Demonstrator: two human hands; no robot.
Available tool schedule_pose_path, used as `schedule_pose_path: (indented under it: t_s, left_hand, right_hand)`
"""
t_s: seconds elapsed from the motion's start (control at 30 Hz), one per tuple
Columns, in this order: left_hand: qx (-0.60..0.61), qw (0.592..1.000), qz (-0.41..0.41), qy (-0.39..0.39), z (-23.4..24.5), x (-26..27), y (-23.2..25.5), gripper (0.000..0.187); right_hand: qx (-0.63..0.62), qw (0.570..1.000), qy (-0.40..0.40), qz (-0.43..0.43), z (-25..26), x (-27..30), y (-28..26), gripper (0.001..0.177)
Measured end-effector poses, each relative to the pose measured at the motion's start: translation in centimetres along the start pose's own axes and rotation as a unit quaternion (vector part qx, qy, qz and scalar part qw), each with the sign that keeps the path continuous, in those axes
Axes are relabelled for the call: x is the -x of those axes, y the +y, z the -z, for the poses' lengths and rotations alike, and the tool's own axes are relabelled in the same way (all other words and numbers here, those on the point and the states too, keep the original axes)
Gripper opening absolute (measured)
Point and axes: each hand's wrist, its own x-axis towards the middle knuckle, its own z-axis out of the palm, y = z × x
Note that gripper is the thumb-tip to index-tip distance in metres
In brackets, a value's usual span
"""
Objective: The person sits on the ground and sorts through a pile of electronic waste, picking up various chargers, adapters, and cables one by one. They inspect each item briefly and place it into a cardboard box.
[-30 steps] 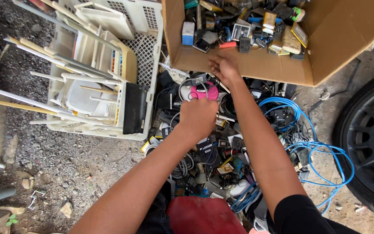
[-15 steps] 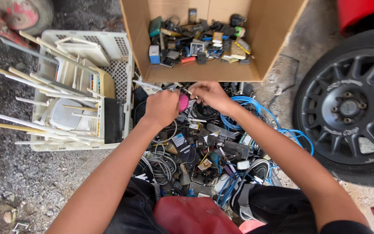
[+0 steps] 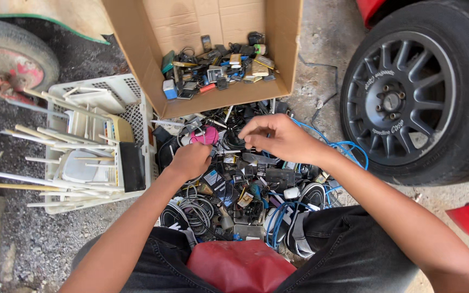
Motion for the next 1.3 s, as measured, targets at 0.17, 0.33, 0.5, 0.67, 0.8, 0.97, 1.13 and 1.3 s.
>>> schedule_pose_path:
  t_s: [0.17, 0.33, 0.5, 0.67, 0.8, 0.97, 1.13, 1.3]
  left_hand:
    - [-0.020, 0.999, -0.015, -0.032, -0.9, -0.7, 2.2, 0.026]
    - [-0.064, 0.995, -0.051, -0.052, -3.6, -2.8, 3.1, 0.025]
    - [-0.063, 0.994, -0.053, -0.068, -10.4, -7.9, 4.5, 0.015]
    - [-0.016, 0.989, -0.051, -0.139, -18.5, -10.3, 7.1, 0.012]
    - [0.013, 0.983, -0.056, -0.174, -18.3, -9.5, 9.5, 0.024]
    - [0.065, 0.983, -0.053, -0.162, -21.4, -11.7, 6.9, 0.021]
    - [0.117, 0.984, -0.053, -0.125, -21.4, -14.4, 3.8, 0.017]
    - [0.283, 0.959, 0.015, -0.021, -12.1, -15.2, 1.6, 0.017]
  right_hand:
    - [-0.001, 0.999, 0.016, 0.030, 1.1, 0.4, -0.4, 0.017]
    - [0.012, 0.999, 0.007, 0.040, 1.5, 0.9, -1.2, 0.016]
    - [0.071, 0.996, -0.020, 0.056, 2.6, 1.6, -2.5, 0.015]
    - [0.094, 0.993, -0.034, 0.061, 3.3, 1.2, -1.3, 0.014]
    - [0.106, 0.991, -0.048, 0.069, 3.9, 0.7, -1.2, 0.017]
    - [0.134, 0.987, -0.076, 0.046, 4.2, -0.6, -0.4, 0.019]
    - [0.162, 0.983, -0.090, 0.012, 4.2, -2.2, 0.6, 0.016]
    - [0.210, 0.976, -0.063, 0.005, 4.7, -2.3, 1.1, 0.012]
